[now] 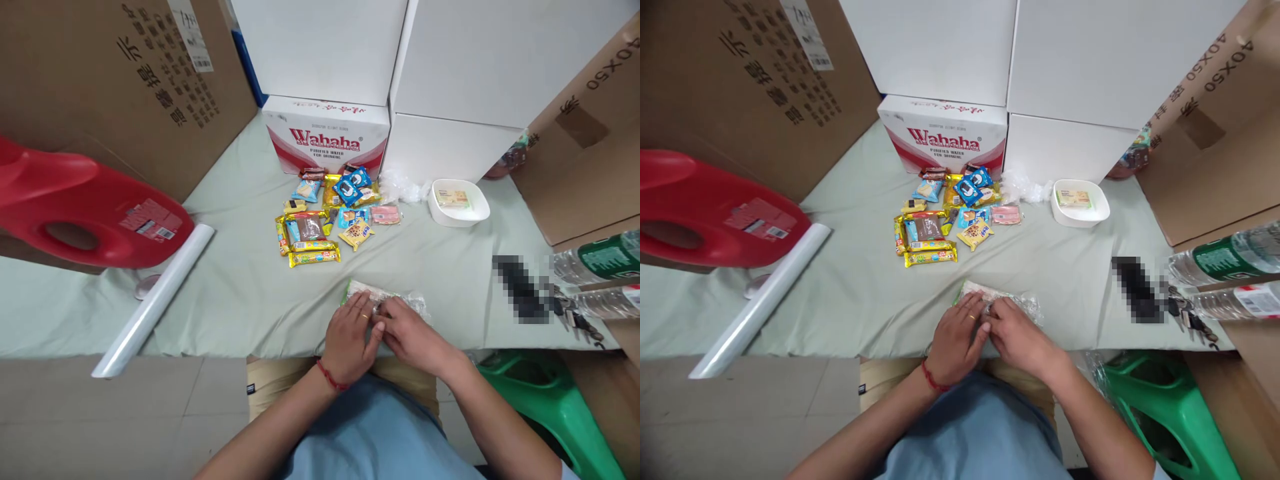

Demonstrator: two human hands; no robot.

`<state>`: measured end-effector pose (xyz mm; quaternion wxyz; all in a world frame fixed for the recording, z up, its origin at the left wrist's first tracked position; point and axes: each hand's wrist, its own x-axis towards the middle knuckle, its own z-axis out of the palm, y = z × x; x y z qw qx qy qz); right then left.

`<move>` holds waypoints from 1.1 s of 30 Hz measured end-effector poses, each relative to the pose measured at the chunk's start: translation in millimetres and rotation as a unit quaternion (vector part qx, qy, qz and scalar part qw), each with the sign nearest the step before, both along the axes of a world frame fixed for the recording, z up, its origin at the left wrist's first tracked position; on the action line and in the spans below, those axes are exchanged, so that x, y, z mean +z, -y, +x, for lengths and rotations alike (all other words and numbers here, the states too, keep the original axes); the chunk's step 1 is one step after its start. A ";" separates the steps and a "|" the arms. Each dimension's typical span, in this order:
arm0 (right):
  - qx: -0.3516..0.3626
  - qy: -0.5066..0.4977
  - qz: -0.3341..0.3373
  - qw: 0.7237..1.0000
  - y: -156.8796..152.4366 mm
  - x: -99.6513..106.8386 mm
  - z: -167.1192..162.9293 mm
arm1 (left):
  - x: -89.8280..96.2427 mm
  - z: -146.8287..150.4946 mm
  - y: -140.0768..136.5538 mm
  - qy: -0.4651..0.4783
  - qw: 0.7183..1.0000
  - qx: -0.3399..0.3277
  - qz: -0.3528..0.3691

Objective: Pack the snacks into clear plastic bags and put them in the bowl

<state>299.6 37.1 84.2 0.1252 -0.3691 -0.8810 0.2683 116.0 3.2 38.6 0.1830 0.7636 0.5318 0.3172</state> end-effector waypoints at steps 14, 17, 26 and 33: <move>-0.334 -0.057 -0.063 0.939 4.8 -14.0 52.7 | -30.2 5.3 13.0 -0.165 0.982 -0.017 0.093; -0.334 -0.062 -0.094 0.936 -6.1 10.3 24.8 | -31.8 4.4 13.3 -0.172 0.979 -0.019 0.105; -0.298 0.173 -0.034 0.938 -48.4 2.7 -80.5 | -31.0 -3.9 8.4 -0.067 0.995 -0.052 0.054; -0.242 0.102 0.088 0.961 0.7 -19.1 -86.8 | -28.7 -60.4 18.5 0.287 0.957 -0.026 0.029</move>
